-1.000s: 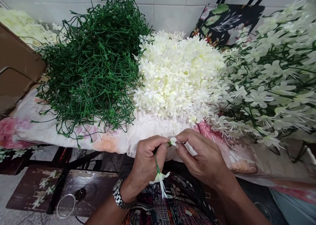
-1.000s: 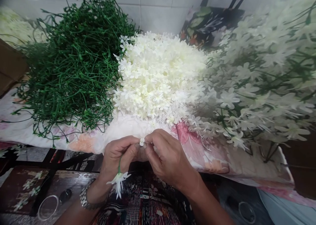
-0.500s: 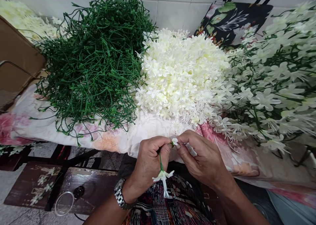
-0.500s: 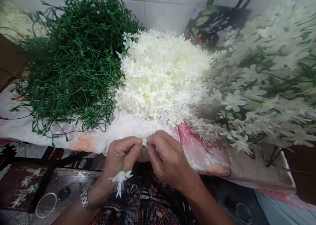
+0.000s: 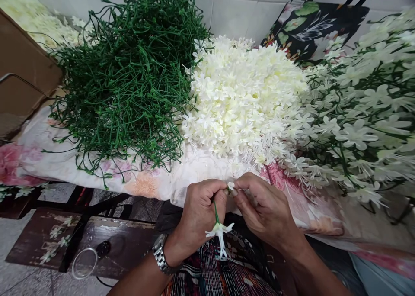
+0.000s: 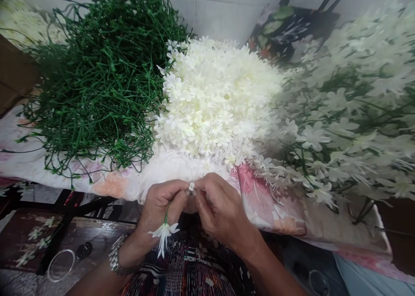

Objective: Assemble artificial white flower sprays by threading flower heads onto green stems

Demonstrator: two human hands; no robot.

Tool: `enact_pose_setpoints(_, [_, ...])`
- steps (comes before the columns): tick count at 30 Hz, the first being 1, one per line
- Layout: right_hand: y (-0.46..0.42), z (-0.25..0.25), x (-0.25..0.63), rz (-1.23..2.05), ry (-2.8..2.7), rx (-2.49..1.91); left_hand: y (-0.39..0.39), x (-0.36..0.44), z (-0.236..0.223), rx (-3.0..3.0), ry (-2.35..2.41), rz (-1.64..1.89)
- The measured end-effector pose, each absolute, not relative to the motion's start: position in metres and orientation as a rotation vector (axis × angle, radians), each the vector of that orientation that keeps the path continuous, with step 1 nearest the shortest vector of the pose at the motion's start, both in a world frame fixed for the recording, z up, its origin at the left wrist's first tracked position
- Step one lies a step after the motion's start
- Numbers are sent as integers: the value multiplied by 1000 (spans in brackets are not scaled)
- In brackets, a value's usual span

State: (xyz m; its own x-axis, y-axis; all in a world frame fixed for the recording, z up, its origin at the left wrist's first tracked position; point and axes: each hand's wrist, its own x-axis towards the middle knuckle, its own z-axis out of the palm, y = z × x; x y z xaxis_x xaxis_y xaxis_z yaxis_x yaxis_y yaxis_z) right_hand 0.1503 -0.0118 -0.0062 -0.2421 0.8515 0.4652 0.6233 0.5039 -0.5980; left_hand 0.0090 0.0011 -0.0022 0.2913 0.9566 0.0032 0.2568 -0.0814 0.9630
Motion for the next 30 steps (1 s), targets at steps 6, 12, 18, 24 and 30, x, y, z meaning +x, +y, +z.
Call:
enact_pose_setpoints(6, [-10,-8,152,382,-1968,-1221,3,9,-4,1509,1161,855])
enact_pose_setpoints(12, [-14,8,167,392,-2019,-1225,4,2,0,1297,1074,820])
enact_pose_setpoints(18, [-21,20,168,248,-2041,-1160,4,2,-5,1244,1021,907])
enact_pose_setpoints(24, [-15,14,156,104,-2111,-1092,4,2,5,1395,1029,895])
enact_pose_setpoints(30, [-14,6,155,191,-2073,-1128,4,4,-3,1467,1053,926])
